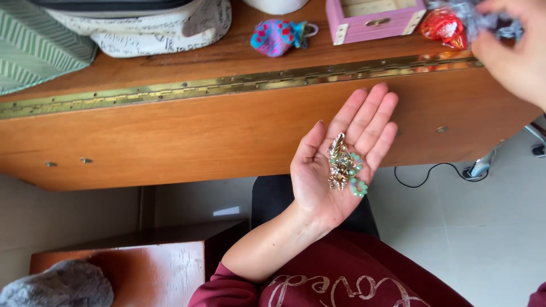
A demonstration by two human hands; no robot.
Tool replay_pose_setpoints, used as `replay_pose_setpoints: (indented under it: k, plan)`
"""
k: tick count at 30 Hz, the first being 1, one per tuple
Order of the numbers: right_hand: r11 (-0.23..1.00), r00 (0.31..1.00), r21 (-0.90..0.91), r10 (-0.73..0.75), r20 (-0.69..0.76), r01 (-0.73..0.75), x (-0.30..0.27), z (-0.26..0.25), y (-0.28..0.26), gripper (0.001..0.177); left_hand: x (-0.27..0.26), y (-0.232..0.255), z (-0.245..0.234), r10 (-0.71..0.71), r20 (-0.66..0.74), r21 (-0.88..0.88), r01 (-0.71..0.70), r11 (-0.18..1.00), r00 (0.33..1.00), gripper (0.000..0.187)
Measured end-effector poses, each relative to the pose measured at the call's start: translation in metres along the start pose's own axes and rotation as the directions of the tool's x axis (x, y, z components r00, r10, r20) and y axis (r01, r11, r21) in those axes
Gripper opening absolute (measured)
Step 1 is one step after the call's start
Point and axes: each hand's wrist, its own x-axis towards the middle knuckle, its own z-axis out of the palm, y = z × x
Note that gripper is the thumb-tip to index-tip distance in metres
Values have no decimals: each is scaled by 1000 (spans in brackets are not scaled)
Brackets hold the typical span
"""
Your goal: Opening a desk compartment to organize jewelry and accessories into small bags and boxes.
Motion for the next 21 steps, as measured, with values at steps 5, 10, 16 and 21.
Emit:
replay_pose_setpoints:
  k: [5, 10, 16, 21]
  plan:
    - [915, 950, 274, -250, -187, 295, -64, 2, -75, 25, -7, 7, 3, 34, -6, 23, -34, 999, 999, 64]
    - [747, 780, 222, -603, -168, 626, -98, 18, -157, 29, -15, 15, -6, 71, -11, -32, -71, 997, 997, 67]
    - [656, 705, 298, -703, -95, 693, -110, 52, -177, 50, -23, 26, -14, 91, 4, 17, -91, 996, 996, 66]
    - [745, 803, 317, -587, -106, 587, -105, 55, -184, 33, -24, 26, -15, 20, -53, 80, -16, 997, 998, 65]
